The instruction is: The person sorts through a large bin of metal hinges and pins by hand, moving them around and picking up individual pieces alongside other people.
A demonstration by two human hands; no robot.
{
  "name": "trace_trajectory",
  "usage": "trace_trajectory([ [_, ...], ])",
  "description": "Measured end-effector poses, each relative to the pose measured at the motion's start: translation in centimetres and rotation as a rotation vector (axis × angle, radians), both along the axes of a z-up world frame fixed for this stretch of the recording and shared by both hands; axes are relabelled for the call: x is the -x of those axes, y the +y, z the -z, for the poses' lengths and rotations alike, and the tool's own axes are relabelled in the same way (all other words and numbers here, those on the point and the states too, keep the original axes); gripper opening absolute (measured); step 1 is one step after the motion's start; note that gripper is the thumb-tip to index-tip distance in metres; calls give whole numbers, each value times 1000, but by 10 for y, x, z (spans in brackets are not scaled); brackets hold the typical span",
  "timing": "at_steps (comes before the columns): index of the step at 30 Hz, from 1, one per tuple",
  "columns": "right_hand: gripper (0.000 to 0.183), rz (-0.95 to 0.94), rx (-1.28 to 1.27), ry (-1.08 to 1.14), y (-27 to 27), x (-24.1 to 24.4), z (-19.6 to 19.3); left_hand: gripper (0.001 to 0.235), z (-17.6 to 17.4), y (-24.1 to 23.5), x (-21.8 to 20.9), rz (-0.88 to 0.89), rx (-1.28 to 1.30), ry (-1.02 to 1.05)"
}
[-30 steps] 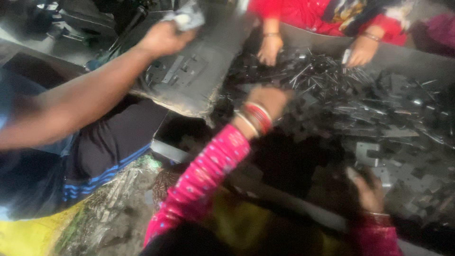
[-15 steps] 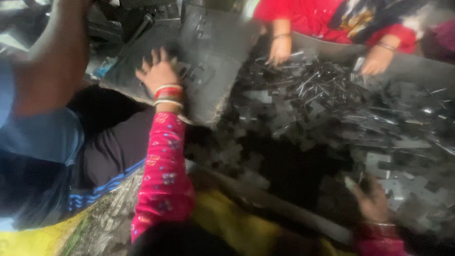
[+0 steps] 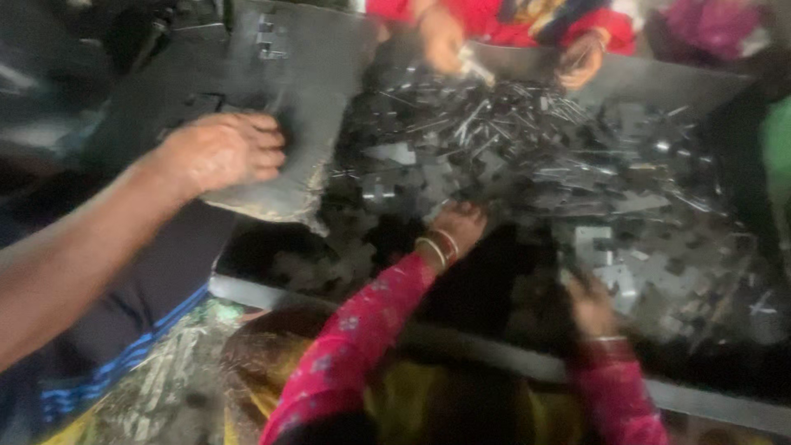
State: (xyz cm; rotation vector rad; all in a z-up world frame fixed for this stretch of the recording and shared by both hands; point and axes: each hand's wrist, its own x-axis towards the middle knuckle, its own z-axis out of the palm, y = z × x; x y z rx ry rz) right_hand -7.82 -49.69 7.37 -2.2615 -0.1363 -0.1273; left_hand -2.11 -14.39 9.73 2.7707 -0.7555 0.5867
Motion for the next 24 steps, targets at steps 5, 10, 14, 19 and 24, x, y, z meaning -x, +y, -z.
trace_trajectory([
  [5, 51, 28, 105, -39, 15, 17, -11, 20, 23, -27, -6, 79, -183, -160],
  [10, 41, -77, 46, -125, 51, 25, -64, 20, -49, 5, 7, -139, 237, 289],
  [14, 32, -220, 213, -196, 87, 11, -52, 29, -111, 62, 22, -244, 850, 588],
  [19, 42, -632, 441, -300, 156, -19, -12, 59, -126, 96, 52, -191, 1472, 1169],
  [24, 23, -580, 957, -99, 187, -33, 0, 42, -86, 79, 82, 8, 731, 1167],
])
